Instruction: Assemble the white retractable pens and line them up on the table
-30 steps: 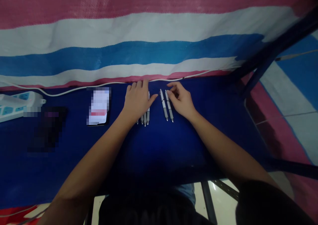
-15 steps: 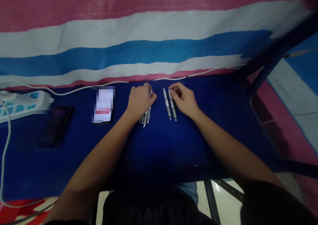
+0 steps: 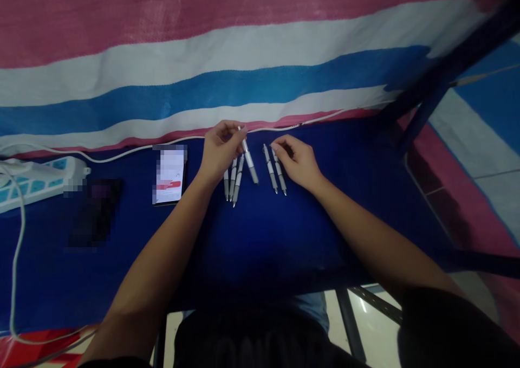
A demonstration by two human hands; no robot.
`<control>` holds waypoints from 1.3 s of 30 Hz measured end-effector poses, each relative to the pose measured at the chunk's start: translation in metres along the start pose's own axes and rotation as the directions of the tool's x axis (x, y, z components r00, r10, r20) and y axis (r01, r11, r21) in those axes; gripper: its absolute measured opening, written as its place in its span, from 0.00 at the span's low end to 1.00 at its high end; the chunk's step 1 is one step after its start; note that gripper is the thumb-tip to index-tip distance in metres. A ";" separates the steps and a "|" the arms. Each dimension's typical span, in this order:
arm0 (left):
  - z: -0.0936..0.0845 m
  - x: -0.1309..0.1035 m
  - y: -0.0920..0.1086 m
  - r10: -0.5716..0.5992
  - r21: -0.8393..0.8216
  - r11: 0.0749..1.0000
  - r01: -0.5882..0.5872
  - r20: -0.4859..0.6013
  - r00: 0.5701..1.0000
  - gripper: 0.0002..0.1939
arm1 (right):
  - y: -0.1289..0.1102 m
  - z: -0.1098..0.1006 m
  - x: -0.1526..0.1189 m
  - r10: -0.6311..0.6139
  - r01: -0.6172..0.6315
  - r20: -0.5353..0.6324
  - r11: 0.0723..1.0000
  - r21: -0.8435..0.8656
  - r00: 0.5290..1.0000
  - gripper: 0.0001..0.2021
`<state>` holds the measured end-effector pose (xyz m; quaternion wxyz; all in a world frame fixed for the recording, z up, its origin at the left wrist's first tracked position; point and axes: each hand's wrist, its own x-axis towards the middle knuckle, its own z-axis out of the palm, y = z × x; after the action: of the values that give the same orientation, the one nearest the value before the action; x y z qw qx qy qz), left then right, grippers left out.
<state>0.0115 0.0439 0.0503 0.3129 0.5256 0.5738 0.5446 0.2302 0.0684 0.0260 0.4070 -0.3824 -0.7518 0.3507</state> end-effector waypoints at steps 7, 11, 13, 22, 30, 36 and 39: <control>-0.003 -0.014 0.033 0.060 -0.067 0.996 -0.059 0.020 0.998 0.13 | -0.027 -0.006 -0.007 0.005 -0.036 0.309 0.995 0.095 0.951 0.27; -0.018 -0.036 0.032 0.121 0.015 0.992 -0.121 0.049 0.992 0.13 | -0.030 -0.008 -0.004 0.056 -0.114 0.350 0.983 0.147 0.935 0.33; -0.030 -0.047 0.023 0.153 0.114 0.980 -0.164 0.105 0.983 0.15 | -0.032 -0.014 -0.001 0.070 -0.170 0.455 0.968 0.183 0.888 0.34; -0.057 -0.058 -0.007 0.343 0.426 0.695 -0.579 0.512 0.788 0.13 | -0.042 -0.047 0.008 0.098 -0.094 0.703 0.995 -0.044 0.704 0.33; -0.058 -0.054 -0.011 0.218 0.376 0.816 -0.438 0.501 0.837 0.13 | -0.035 -0.030 0.001 -0.079 0.265 0.550 0.926 -0.268 0.831 0.31; -0.056 -0.058 -0.012 0.231 0.297 0.871 -0.390 0.453 0.861 0.13 | -0.034 -0.030 -0.002 -0.149 0.405 0.545 0.829 -0.387 0.825 0.30; -0.052 -0.062 -0.013 0.300 0.279 0.862 -0.424 0.394 0.869 0.14 | -0.041 -0.029 -0.003 -0.106 0.393 0.559 0.816 -0.424 0.823 0.29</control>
<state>-0.0249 -0.0280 0.0356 0.1960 0.7583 0.4900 0.3827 0.2446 0.0537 0.0713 0.1178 -0.2648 -0.9431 0.1628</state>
